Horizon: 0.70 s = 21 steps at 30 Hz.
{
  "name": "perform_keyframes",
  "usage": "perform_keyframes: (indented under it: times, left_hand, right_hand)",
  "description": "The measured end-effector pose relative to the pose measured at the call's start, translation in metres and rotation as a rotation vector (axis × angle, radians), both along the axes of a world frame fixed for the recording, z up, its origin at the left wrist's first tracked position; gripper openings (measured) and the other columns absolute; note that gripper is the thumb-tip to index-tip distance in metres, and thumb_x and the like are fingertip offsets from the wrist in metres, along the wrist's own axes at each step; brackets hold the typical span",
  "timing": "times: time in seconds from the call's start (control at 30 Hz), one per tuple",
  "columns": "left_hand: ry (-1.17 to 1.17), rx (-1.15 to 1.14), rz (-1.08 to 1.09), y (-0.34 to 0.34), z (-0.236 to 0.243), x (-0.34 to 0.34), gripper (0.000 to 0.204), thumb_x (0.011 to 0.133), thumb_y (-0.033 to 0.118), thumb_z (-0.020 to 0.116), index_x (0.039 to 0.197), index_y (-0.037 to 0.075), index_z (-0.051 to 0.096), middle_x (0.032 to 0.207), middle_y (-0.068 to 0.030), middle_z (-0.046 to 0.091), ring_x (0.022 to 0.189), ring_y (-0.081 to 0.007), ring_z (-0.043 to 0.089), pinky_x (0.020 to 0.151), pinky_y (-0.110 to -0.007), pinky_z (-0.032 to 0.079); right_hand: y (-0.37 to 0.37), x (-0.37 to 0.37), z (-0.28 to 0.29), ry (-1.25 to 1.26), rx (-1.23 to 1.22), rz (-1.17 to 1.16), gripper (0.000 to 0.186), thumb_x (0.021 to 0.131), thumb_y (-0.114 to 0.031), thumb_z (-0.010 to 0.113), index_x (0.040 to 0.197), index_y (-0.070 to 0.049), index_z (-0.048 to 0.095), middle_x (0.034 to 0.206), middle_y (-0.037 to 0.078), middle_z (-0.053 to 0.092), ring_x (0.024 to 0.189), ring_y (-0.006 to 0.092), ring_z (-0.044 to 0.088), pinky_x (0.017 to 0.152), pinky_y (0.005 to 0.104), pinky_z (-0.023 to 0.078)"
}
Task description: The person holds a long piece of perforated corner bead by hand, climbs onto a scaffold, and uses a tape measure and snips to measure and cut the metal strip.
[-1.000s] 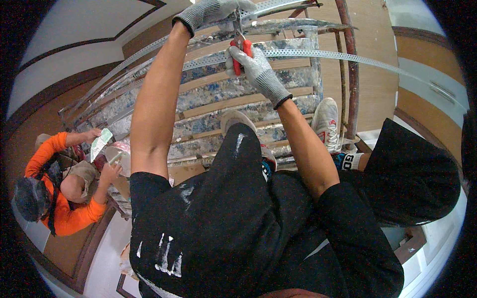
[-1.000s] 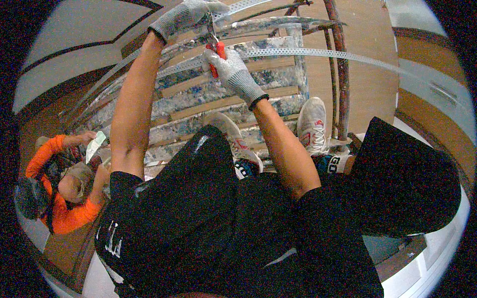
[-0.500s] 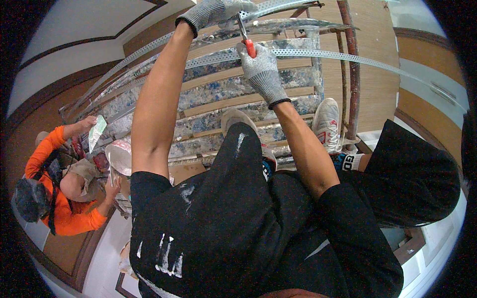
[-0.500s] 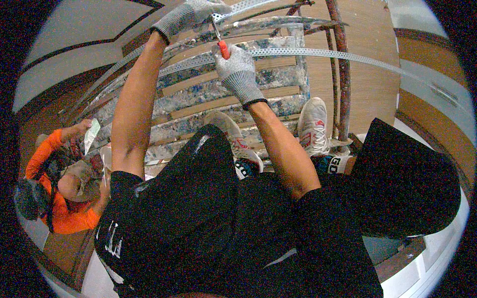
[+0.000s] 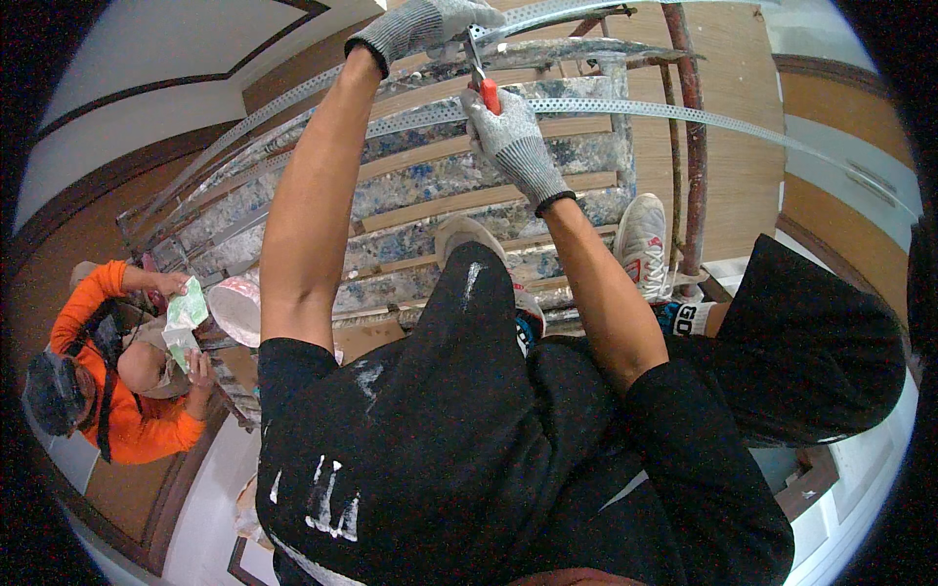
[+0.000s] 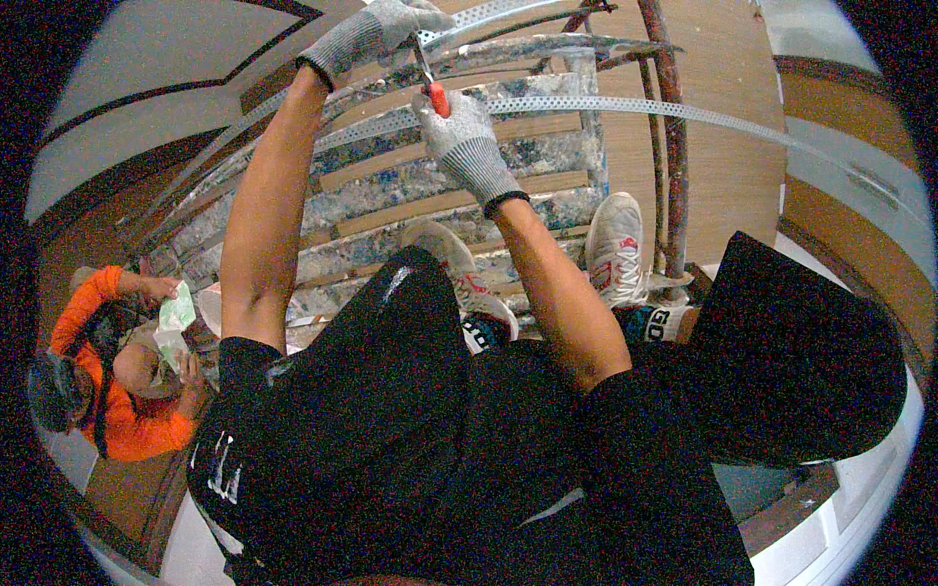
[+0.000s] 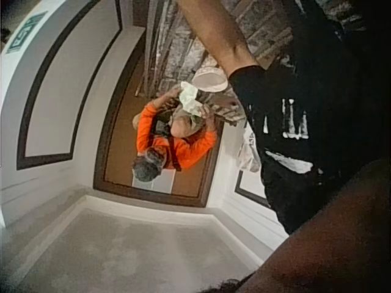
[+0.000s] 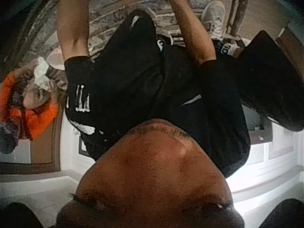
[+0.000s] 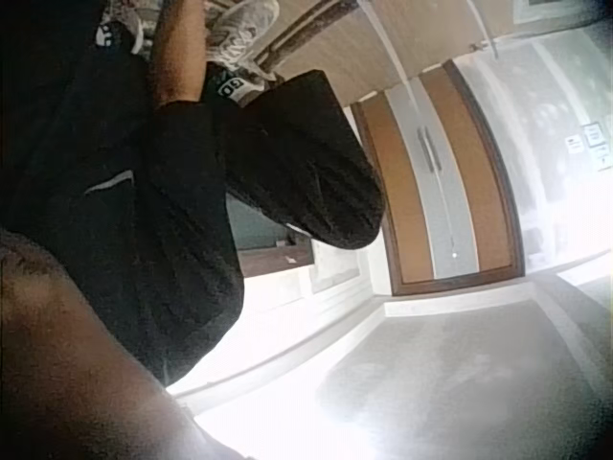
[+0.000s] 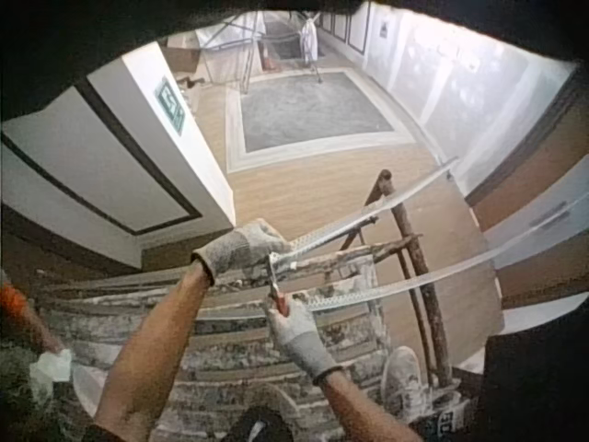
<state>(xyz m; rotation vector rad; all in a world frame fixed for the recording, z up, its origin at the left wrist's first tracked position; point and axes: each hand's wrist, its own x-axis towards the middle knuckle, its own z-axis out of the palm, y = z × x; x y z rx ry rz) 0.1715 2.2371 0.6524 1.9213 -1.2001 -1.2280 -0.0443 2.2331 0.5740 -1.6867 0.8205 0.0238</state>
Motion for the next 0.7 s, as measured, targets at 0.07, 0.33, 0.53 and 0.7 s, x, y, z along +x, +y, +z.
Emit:
perform_keyframes:
  times: [0.07,0.33,0.53,0.7]
  left_hand:
    - [-0.004,-0.031,-0.022,-0.001,-0.002,0.0,0.029,0.094,0.025,0.064,0.094,0.0,0.078,0.065,-0.001,0.063,0.061,-0.0109,0.051,0.058,-0.033,0.045]
    - [-0.042,-0.159,-0.108,0.004,-0.014,0.005,0.025,0.093,0.02,0.063,0.095,-0.001,0.077,0.07,-0.0054,0.068,0.063,-0.0116,0.054,0.062,-0.033,0.047]
    - [-0.008,-0.128,-0.105,0.005,-0.01,0.001,0.024,0.092,0.019,0.063,0.093,-0.002,0.076,0.07,-0.0068,0.068,0.064,-0.0122,0.054,0.063,-0.033,0.049]
    - [0.009,-0.056,-0.05,0.005,-0.005,-0.002,0.026,0.092,0.021,0.064,0.093,-0.002,0.076,0.07,-0.0058,0.067,0.063,-0.0128,0.054,0.064,-0.033,0.049]
  right_hand:
    - [-0.001,0.001,0.002,-0.001,-0.023,0.003,0.052,0.097,-0.052,0.053,0.095,-0.001,0.066,0.086,0.023,0.068,0.086,0.0428,0.066,0.075,0.0513,0.049]
    - [-0.005,-0.002,0.026,0.106,-0.075,0.028,0.054,0.099,-0.053,0.05,0.094,-0.002,0.067,0.086,0.022,0.069,0.087,0.0424,0.066,0.076,0.0515,0.049]
    - [-0.003,-0.001,0.019,0.044,-0.129,-0.012,0.059,0.1,-0.056,0.05,0.087,-0.001,0.066,0.078,0.022,0.067,0.081,0.0424,0.066,0.073,0.0523,0.048]
    - [-0.002,-0.005,0.009,0.03,-0.066,-0.023,0.056,0.1,-0.053,0.053,0.085,-0.001,0.064,0.071,0.018,0.062,0.071,0.034,0.064,0.067,0.0474,0.048]
